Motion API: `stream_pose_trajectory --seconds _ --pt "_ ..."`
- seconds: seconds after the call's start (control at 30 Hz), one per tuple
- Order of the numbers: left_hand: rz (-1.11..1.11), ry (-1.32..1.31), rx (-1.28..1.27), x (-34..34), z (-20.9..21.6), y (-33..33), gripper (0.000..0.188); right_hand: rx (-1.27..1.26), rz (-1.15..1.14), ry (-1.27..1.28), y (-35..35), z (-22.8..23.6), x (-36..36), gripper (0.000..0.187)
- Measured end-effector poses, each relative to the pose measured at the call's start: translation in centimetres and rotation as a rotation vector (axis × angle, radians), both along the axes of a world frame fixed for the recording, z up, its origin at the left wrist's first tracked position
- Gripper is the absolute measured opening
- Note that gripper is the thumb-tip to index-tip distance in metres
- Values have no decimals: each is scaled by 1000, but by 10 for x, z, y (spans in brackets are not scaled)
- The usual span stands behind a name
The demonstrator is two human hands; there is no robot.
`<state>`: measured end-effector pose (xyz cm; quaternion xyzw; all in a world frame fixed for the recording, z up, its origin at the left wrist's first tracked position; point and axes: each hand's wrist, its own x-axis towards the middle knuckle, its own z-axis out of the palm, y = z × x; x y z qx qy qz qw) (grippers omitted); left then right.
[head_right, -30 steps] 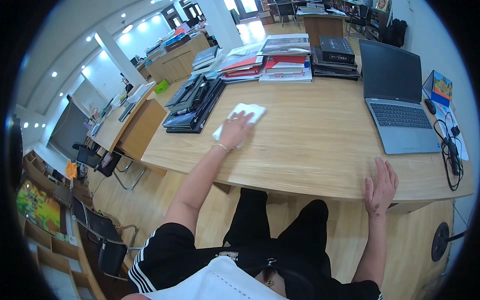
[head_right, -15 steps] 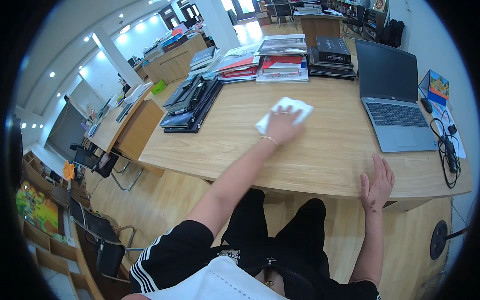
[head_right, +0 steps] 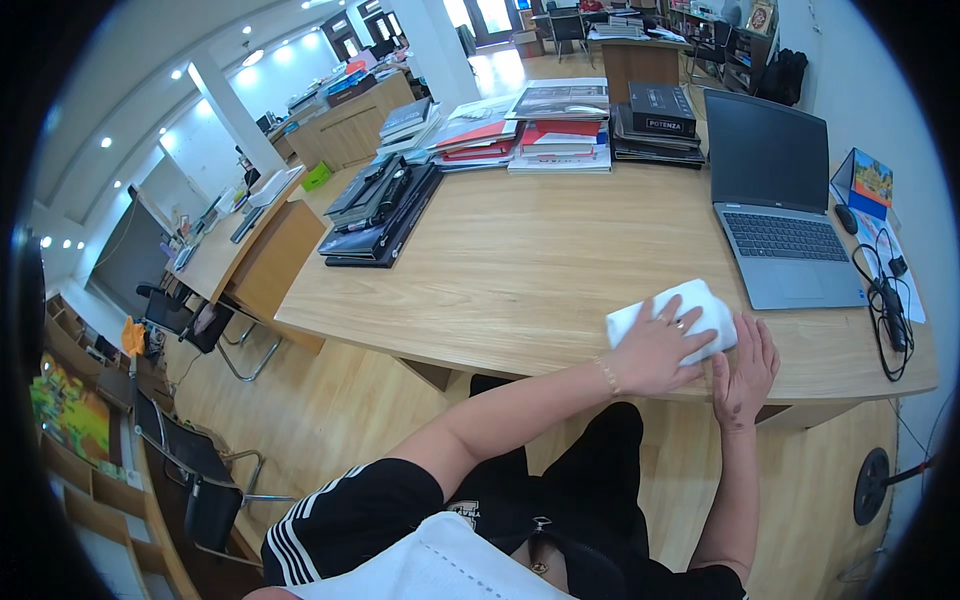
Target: The person wipes down the wooden desk surface using a cloth.
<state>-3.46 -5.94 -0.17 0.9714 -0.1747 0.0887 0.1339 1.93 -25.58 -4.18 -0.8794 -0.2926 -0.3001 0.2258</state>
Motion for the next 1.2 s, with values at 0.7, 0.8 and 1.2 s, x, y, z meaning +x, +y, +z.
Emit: stream_pose_trajectory --seconds 0.7,0.8,1.2 --pt "952 -146 -19 -231 -18 361 40 -26 -45 45 4 0 -2 46" --pt "1079 -172 -46 -255 -18 414 40 -53 -57 26 2 -1 -1 45" --pt "1538 81 65 -270 -12 525 54 229 342 369 34 -25 -139 33"
